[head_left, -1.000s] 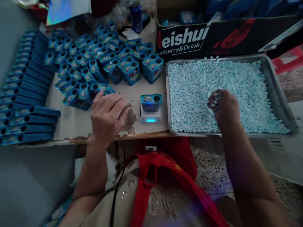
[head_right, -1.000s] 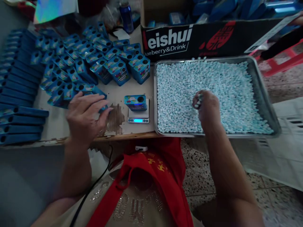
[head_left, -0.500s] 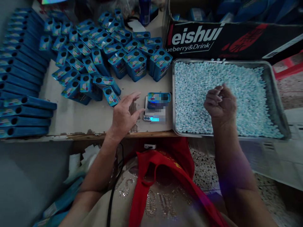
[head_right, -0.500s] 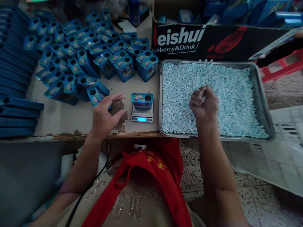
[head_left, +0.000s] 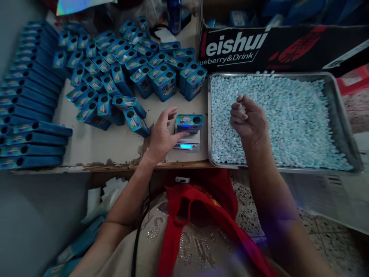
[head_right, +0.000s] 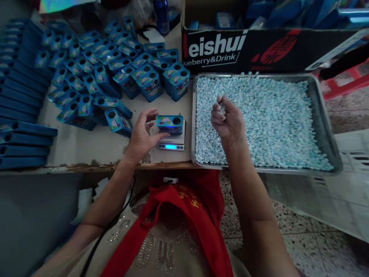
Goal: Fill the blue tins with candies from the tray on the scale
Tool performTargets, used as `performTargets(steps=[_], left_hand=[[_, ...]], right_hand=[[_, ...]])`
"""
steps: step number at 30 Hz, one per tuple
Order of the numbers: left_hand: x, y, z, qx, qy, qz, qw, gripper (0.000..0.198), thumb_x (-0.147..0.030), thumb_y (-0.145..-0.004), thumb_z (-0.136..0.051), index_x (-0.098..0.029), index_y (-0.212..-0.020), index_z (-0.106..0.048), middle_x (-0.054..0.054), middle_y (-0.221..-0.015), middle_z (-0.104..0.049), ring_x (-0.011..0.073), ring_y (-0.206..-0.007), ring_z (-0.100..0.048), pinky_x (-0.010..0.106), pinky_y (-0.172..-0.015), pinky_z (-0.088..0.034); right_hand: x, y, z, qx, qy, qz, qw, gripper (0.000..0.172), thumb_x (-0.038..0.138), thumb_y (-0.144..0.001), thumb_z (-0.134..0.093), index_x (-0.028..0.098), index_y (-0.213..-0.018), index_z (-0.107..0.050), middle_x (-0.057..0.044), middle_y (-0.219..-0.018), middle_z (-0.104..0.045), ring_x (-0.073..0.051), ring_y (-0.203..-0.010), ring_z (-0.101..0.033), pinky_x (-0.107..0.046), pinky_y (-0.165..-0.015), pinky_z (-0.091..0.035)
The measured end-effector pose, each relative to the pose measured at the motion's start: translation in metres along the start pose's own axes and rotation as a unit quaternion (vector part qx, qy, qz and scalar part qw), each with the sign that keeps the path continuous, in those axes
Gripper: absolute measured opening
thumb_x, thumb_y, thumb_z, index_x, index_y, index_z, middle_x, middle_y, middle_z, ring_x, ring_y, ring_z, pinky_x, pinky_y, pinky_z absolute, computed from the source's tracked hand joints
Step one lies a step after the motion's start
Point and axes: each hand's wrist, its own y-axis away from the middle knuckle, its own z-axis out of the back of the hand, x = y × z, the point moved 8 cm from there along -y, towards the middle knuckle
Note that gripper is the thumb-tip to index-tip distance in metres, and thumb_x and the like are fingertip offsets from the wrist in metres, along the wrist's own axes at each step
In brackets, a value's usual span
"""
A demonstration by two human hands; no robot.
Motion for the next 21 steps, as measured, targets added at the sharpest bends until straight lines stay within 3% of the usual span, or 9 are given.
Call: performTargets(steps=[4, 7, 11, 17, 21], left_hand=[[0.005, 0.000, -0.010, 0.001, 0.018, 0.023, 1.000, 0.088, -0.028, -0.084, -0.107, -0.030, -0.156, -0.056, 0.011, -0.154, -0.069, 0.0332, -0.145, -0.070, 0.048, -0.120, -0.063], [0.001, 0.000, -0.013, 0.005, 0.020, 0.034, 0.999, 0.083, -0.024, -0.084, -0.106, -0.029, -0.153, -0.059, 0.010, -0.157, -0.068, 0.0310, -0.144, -0.071, 0.045, -0.120, -0.064], [-0.004, -0.002, -0.010, -0.003, 0.008, 0.038, 0.999, 0.080, -0.022, -0.085, -0.104, -0.030, -0.152, -0.061, 0.009, -0.154, -0.070, 0.0308, -0.143, -0.072, 0.048, -0.122, -0.064], [-0.006, -0.005, -0.011, 0.000, 0.020, 0.048, 0.999, 0.072, -0.020, -0.085, -0.103, -0.028, -0.146, -0.066, 0.008, -0.147, -0.073, 0.0287, -0.133, -0.077, 0.045, -0.118, -0.066], [-0.006, -0.004, -0.017, 0.017, 0.035, 0.070, 0.997, 0.065, -0.020, -0.090, -0.099, -0.026, -0.145, -0.066, 0.006, -0.135, -0.077, 0.0252, -0.121, -0.081, 0.040, -0.114, -0.068]], right_hand=[[0.003, -0.017, -0.006, 0.022, 0.014, 0.057, 0.998, 0.031, 0.039, -0.106, -0.082, 0.027, -0.087, -0.062, 0.004, -0.076, -0.061, -0.006, -0.047, -0.038, -0.019, -0.036, -0.033], [-0.005, -0.016, -0.001, 0.002, 0.011, 0.041, 0.999, 0.033, 0.041, -0.108, -0.080, 0.028, -0.086, -0.060, 0.004, -0.074, -0.058, -0.007, -0.046, -0.039, -0.022, -0.037, -0.031], [-0.012, -0.006, 0.005, -0.057, -0.047, -0.015, 0.997, 0.034, 0.033, -0.118, -0.058, 0.025, -0.086, -0.062, 0.005, -0.071, -0.052, -0.005, -0.045, -0.030, -0.017, -0.038, -0.026], [-0.001, -0.006, 0.002, -0.051, -0.082, -0.011, 0.995, 0.017, 0.016, -0.103, -0.067, 0.024, -0.088, -0.066, 0.005, -0.072, -0.056, -0.006, -0.046, -0.032, -0.016, -0.038, -0.028], [-0.003, -0.008, 0.003, -0.053, -0.065, -0.015, 0.996, 0.017, 0.014, -0.103, -0.064, 0.024, -0.089, -0.067, 0.006, -0.070, -0.055, -0.007, -0.046, -0.030, -0.017, -0.038, -0.025]])
